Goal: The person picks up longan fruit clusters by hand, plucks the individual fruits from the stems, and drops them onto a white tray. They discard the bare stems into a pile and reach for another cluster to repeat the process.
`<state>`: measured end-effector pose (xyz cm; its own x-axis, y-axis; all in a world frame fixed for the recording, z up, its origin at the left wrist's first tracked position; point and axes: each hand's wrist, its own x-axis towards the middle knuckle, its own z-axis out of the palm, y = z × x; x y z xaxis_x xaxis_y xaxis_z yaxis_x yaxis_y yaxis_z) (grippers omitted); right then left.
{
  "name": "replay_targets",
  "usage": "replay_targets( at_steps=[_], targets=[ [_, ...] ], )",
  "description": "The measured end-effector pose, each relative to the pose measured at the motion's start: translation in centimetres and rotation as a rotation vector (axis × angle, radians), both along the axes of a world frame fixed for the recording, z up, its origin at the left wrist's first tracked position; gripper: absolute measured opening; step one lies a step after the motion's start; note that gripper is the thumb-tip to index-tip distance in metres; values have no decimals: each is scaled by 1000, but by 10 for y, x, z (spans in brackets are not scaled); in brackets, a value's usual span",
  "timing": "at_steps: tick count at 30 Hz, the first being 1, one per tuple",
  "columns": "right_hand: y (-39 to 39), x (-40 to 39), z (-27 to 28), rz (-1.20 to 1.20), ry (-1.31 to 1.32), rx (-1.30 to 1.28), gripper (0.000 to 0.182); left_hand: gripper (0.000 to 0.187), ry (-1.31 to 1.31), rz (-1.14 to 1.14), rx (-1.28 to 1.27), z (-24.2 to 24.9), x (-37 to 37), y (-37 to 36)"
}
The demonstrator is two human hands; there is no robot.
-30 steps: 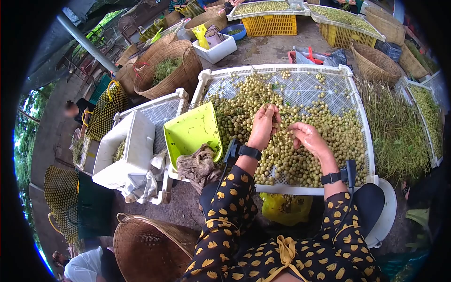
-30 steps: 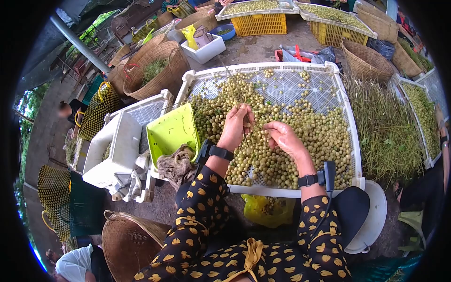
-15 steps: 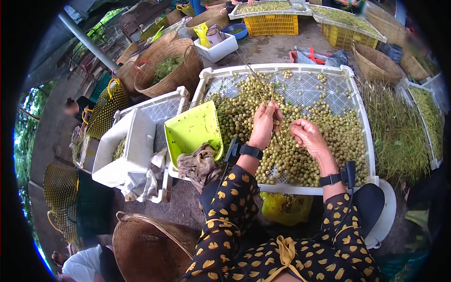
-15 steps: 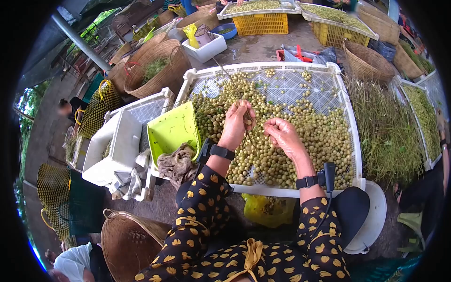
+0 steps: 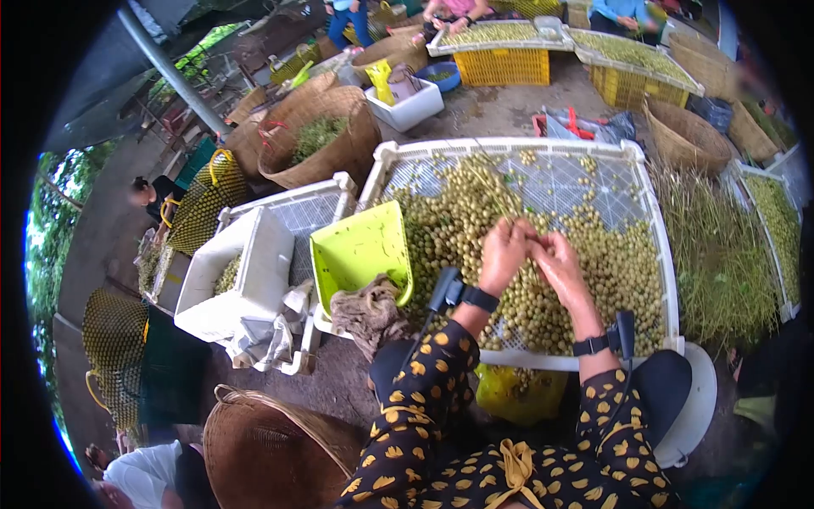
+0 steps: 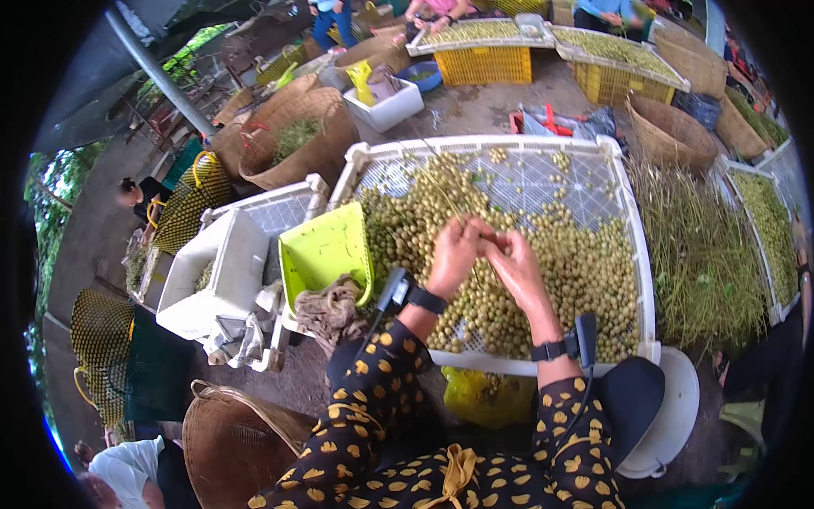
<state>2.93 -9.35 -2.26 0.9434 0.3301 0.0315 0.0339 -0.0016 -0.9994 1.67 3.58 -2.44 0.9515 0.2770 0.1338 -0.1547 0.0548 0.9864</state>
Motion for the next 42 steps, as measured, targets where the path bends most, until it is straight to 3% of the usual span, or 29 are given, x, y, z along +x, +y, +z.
replay_targets(
  at_steps=[3,10,13,18,19,21,26,28,31,34,35,38,39,42],
  targets=[
    [5,3,-14,-70,-154,-117,29,17,35,96,215,0,-3,-6],
    [8,-4,-17,-146,-415,-319,20,18,46,149,262,-20,5,-7],
    [9,-6,-16,-118,-330,-268,19,18,30,180,414,-13,1,-10],
    [8,0,-14,-31,-163,-67,18,19,74,29,61,4,-6,-7],
    [6,4,-18,-10,-257,-70,18,19,56,21,-8,-1,-2,-4],
    [-3,7,-18,55,-63,1,18,18,46,-12,-188,-4,-1,-3],
    [-25,11,4,-11,114,79,20,18,39,107,-324,27,-10,26],
    [-38,36,-23,-47,-162,85,23,18,31,105,-343,31,-13,33],
    [-47,35,-12,-411,-884,-536,25,18,7,81,-339,33,-15,34],
    [-39,19,12,-82,-297,-130,25,18,52,65,-323,34,-15,31],
    [-39,17,16,-76,-230,-149,26,18,50,62,-317,33,-15,29],
    [-21,2,23,115,-292,-235,28,18,48,43,-302,32,-15,23],
    [-17,4,19,111,-405,-292,31,18,49,32,-299,31,-16,22],
    [-13,1,9,140,-415,-299,32,18,50,-4,-307,32,-16,19]
  ],
)
